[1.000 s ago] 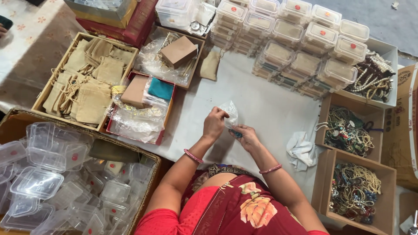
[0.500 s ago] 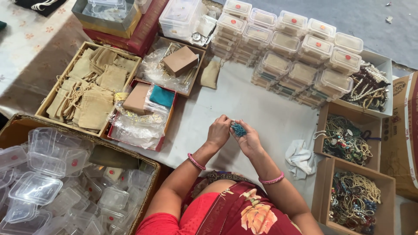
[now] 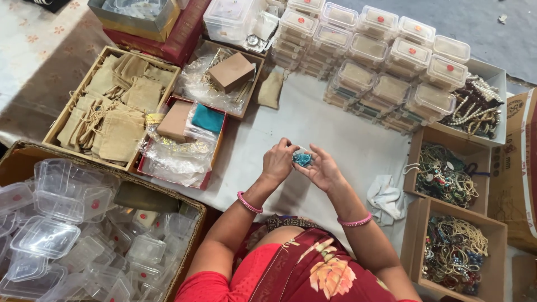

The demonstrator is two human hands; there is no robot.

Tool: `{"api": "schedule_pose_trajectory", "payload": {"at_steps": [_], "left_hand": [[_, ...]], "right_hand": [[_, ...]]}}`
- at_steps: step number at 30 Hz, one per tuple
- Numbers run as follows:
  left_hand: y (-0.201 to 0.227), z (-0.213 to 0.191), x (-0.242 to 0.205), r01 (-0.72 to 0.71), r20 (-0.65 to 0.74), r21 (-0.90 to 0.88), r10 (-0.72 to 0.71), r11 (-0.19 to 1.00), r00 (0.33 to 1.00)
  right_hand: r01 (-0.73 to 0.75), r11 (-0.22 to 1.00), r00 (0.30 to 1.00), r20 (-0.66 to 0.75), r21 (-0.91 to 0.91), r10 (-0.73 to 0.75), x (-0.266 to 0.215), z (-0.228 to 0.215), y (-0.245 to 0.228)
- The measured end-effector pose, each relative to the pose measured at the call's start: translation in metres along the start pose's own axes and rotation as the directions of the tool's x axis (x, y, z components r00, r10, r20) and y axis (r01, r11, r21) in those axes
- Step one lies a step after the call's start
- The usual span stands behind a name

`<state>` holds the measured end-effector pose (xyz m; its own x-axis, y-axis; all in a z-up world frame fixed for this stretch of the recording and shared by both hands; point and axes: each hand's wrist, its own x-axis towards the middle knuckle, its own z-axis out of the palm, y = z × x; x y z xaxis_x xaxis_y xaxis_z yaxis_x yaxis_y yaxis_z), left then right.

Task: The person cleans a turquoise beaded necklace with a white cloth, then places it into a small plastic bag and a beige cloth pouch. They then clean a black beaded necklace with the cloth and place it into a plastic bag. The person handles various packaging materials, including plastic containers and cloth pouches, on a table filled with jewelry.

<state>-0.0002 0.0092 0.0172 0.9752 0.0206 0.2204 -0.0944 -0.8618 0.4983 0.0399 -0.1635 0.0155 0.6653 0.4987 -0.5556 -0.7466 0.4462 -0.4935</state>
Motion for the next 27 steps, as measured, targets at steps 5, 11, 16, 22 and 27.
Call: {"api": "schedule_pose_trajectory", "payload": {"at_steps": [5,11,16,22,27], "left_hand": [[0.003,0.0,-0.001,0.004,0.047,-0.039,-0.002,0.999,0.999],[0.005,0.016,-0.007,-0.077,0.037,-0.036,0.078,0.996,0.996],[0.005,0.012,-0.007,-0.092,0.071,-0.036,0.094,0.995,0.993],[0.016,-0.03,-0.006,-0.059,0.051,-0.092,0.064,0.994,0.997],[0.008,-0.025,-0.009,-0.078,0.097,-0.121,0.09,0.99,0.991]], "right_hand": [[0.136,0.94,0.99,0.006,-0.311,-0.141,0.007,-0.012,0.012],[0.181,0.451,0.901,-0.037,-0.874,-0.433,0.005,0.002,0.022],[0.076,-0.284,0.736,0.246,-0.956,-0.631,-0.008,0.009,0.022],[0.249,-0.278,0.614,0.373,-0.928,-0.696,-0.055,0.047,0.001],[0.322,-0.328,0.612,0.459,-0.888,-0.644,-0.062,0.034,-0.009]]}}
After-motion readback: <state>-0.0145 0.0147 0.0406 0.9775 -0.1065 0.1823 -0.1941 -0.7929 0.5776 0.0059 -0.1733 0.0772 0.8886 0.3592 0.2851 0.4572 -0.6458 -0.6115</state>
